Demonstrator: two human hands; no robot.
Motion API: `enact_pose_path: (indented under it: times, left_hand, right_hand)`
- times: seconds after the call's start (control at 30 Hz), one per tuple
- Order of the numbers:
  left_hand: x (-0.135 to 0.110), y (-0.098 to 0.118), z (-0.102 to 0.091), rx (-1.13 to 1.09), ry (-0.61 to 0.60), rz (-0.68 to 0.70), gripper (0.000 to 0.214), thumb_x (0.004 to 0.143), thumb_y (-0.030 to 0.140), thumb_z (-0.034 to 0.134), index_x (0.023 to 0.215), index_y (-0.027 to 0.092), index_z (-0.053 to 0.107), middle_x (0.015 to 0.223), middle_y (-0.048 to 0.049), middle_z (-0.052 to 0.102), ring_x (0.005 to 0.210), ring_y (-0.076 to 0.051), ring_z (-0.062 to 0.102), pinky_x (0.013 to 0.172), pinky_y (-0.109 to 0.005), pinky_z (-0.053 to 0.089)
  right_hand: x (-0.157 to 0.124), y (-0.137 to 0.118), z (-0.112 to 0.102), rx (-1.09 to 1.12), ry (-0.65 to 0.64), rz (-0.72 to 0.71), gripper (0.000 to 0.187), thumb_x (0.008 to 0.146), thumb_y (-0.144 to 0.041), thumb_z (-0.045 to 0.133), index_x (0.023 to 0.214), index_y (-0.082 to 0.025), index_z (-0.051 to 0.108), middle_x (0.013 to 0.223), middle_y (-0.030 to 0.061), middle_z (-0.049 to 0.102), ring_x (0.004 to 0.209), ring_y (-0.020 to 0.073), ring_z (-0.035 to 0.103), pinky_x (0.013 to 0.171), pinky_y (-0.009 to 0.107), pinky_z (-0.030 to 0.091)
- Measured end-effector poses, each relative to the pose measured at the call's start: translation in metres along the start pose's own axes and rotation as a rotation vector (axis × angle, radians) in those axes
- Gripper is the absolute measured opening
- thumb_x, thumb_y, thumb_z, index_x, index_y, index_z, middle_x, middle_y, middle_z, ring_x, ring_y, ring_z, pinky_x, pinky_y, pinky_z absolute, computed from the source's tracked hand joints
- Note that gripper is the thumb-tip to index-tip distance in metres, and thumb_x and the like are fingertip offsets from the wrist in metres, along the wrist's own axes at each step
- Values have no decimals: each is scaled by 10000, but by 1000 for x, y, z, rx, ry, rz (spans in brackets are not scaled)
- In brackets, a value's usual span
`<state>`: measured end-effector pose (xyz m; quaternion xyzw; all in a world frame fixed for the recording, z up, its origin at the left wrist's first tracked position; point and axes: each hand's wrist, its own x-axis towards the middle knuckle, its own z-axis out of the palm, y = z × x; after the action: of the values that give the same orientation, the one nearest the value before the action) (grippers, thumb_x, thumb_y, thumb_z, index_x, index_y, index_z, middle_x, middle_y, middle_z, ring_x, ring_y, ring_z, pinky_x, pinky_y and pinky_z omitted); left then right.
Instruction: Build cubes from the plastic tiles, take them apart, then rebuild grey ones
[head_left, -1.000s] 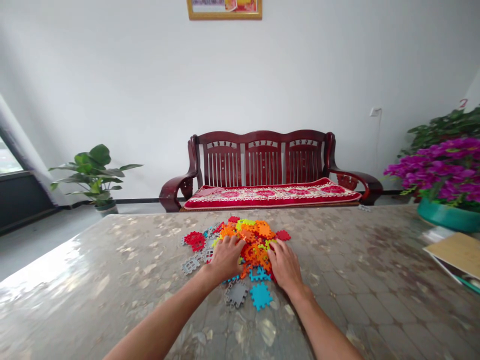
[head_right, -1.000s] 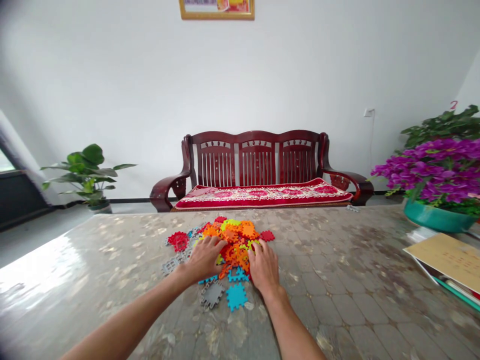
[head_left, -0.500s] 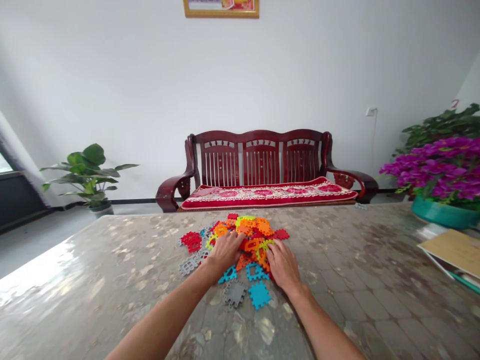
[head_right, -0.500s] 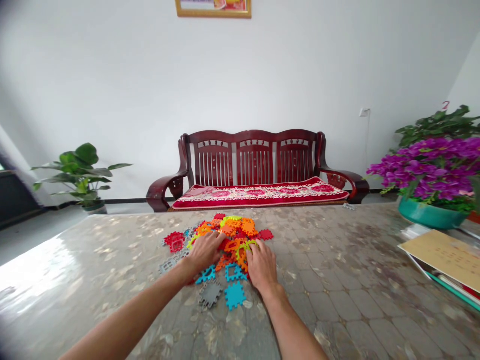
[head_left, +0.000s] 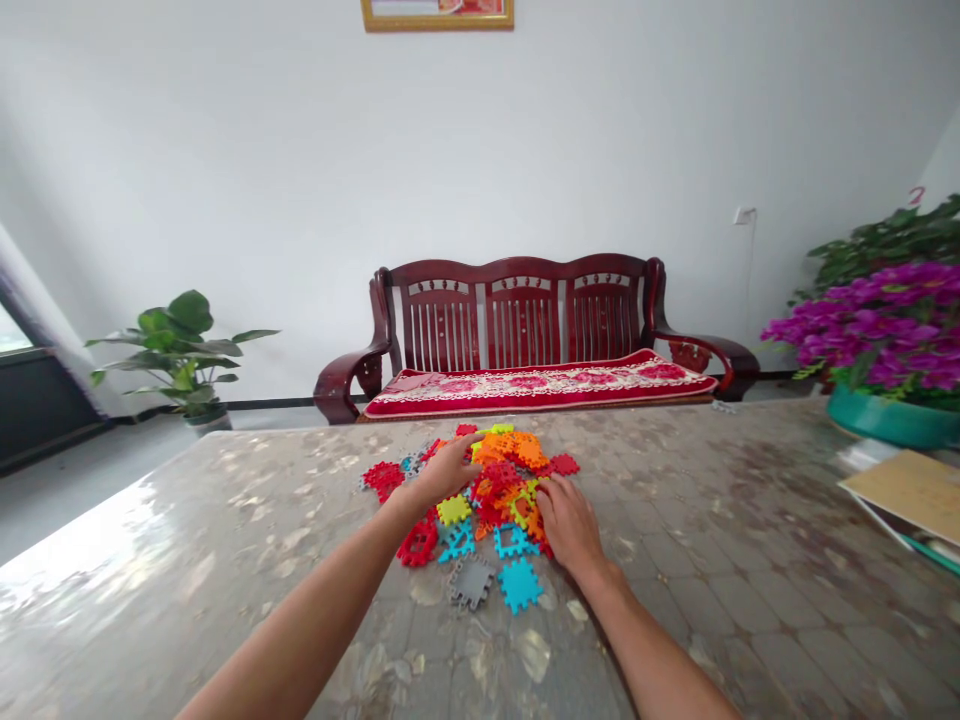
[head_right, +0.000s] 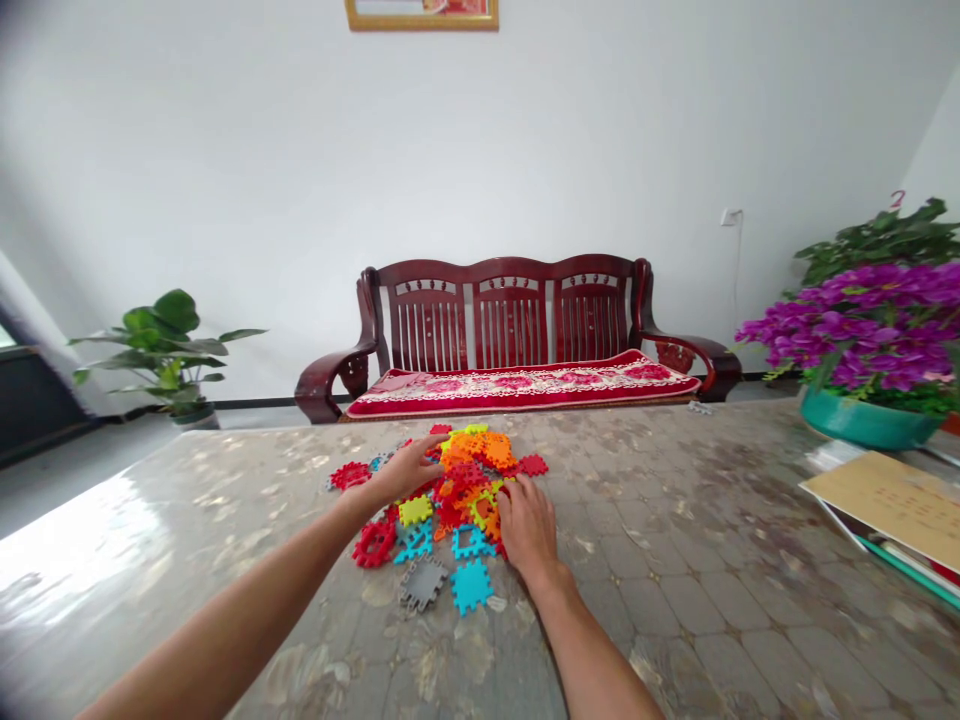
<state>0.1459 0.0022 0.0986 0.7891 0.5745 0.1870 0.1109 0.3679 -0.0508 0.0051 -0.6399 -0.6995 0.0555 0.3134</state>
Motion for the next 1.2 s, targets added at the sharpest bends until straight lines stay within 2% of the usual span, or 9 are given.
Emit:
enact_pose_path:
  times: [0.17,0.23,0.3,0.4,0.57,0.77,1.03,1.1,1.2]
  left_hand:
    - [-26,10,7,-2,27,29,352,835,315,549,1156,202,640,1110,-72,691,926,-195,658,857,-316,504]
    - [-37,19,11,60,-28,132,412,790,327,608,1189,233,628,1153,-68,668,1002,-224,645,893,-341,504]
    - [-43,29,16,202,-126,257,595,702,315,693,1282,265,571,1230,-81,625,1096,-283,611,925,-403,504]
    - [-42,44,22,439,-235,355,774,639,241,740,1368,290,483,1331,-116,549,1145,-347,581,905,-473,517]
    - [-24,55,36,633,-265,381,647,726,145,652,1342,236,477,1323,-154,539,1040,-336,635,796,-453,556]
    - [-19,53,47,632,-215,381,460,765,122,599,1216,191,542,1205,-144,594,1008,-314,633,806,-441,540]
    - [-23,39,24,492,-115,324,357,832,234,552,1188,233,524,1095,-73,661,1010,-239,645,821,-334,507]
    - [-21,39,19,362,-39,237,346,842,285,550,1184,243,528,1068,-57,681,984,-231,659,790,-309,500]
    - [-14,39,15,88,98,16,414,834,369,572,1221,227,530,982,-54,711,871,-227,683,734,-297,488]
  right_hand:
    - [0,-2,0,21,6,24,346,979,-314,391,1224,-211,612,1349,99,576,1219,254,541,998,405,412]
    - [0,-3,-1,22,11,8,335,977,-309,396,1217,-216,611,1332,94,586,1209,249,545,993,396,410]
    - [0,-4,-1,18,11,-12,323,980,-308,388,1186,-226,622,1304,88,600,1190,241,554,982,385,411]
    - [0,-5,-1,7,4,-28,322,989,-309,367,1137,-232,641,1285,91,606,1163,231,565,970,374,411]
    - [1,-5,-1,17,10,-22,321,993,-321,374,1149,-224,637,1294,97,604,1179,226,555,989,367,400]
    - [0,-8,-3,11,-6,-2,331,986,-316,392,1202,-225,625,1315,91,595,1198,227,547,995,362,400]
    - [2,-3,0,99,3,45,394,989,-325,332,1248,-203,603,1342,96,586,1234,240,532,1028,402,396]
    - [3,0,3,130,28,46,411,991,-341,310,1247,-206,603,1334,95,591,1226,234,537,1027,400,401]
    - [4,3,7,174,68,53,427,989,-343,285,1229,-210,612,1295,92,617,1200,222,554,1022,391,410]
